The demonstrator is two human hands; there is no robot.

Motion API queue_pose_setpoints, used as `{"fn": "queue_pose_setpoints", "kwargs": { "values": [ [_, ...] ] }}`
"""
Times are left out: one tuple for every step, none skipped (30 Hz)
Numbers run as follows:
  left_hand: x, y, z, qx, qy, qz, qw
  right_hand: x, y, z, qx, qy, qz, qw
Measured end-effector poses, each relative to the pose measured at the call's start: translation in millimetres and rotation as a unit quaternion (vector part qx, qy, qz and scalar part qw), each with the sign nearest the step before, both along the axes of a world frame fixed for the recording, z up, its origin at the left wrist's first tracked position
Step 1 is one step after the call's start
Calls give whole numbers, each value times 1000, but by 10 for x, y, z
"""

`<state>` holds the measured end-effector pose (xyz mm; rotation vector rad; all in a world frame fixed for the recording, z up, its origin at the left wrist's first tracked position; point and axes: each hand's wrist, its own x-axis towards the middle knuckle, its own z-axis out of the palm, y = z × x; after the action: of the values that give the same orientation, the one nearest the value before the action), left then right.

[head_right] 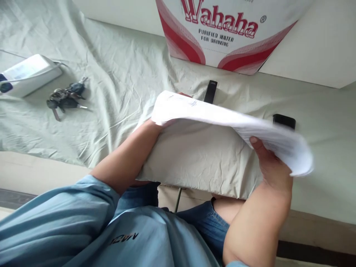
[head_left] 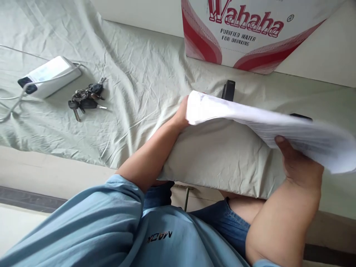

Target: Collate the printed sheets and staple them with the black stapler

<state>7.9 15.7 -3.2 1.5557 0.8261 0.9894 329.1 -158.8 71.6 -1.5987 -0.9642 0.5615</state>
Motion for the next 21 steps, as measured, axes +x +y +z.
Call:
{"fn": "queue_pose_setpoints", "kwargs": {
  "values": [
    [13, -3, 5, 0, 14, -1, 1000, -13, 9, 0, 28, -5, 0, 1000],
    [28, -10, 14, -3, 19, 1, 1000, -32, 16, 7, 61, -6, 2, 998],
    [44, -19, 25, -10, 17, 6, 1000, -53, 16, 20, 87, -1, 4, 996],
    [58, -31, 37, -20, 14, 11, 1000, -69, 8, 40, 89, 13, 8, 996],
    [68, -41, 48, -33, 9, 15, 999, -76, -9, 62, 69, 31, 10, 997],
    [73, -51, 58, -45, 3, 21, 999, -69, -34, 83, 30, 52, 11, 998],
    [73, -59, 65, -56, -3, 26, 998, -44, -63, 97, -22, 74, 15, 997],
    [70, -66, 72, -65, -7, 28, 997, -1, -92, 102, -71, 93, 21, 993],
    [63, -75, 81, -73, -9, 25, 997, 59, -117, 94, -109, 105, 24, 988],
    [53, -85, 95, -79, -10, 19, 997, 132, -134, 73, -126, 106, 11, 986],
    [42, -99, 118, -85, -8, 8, 996, 213, -144, 42, -128, 96, -14, 987],
    [30, -115, 152, -92, -4, -7, 996, 293, -147, 4, -116, 75, -48, 989],
    [21, -133, 198, -97, 5, -27, 995, 365, -147, -33, -95, 46, -94, 990],
    [15, -150, 254, -101, 19, -51, 993, 421, -145, -64, -83, 27, -119, 989],
    [14, -161, 321, -102, 38, -77, 991, 458, -145, -83, -72, 26, -129, 989],
    [22, -165, 393, -97, 61, -105, 988, 471, -147, -89, -72, 35, -119, 990],
    [38, -157, 470, -87, 84, -135, 983, 462, -152, -80, -82, 54, -88, 991],
    [64, -137, 546, -74, 103, -167, 978, 436, -158, -61, -97, 73, -48, 991],
    [99, -104, 618, -60, 114, -205, 970, 395, -164, -36, -116, 87, -4, 989],
    [143, -62, 684, -43, 122, -239, 962, 347, -165, -11, -131, 95, 36, 986],
    [193, -12, 740, -30, 130, -261, 956, 296, -161, 9, -144, 100, 72, 982]
  ]
}}
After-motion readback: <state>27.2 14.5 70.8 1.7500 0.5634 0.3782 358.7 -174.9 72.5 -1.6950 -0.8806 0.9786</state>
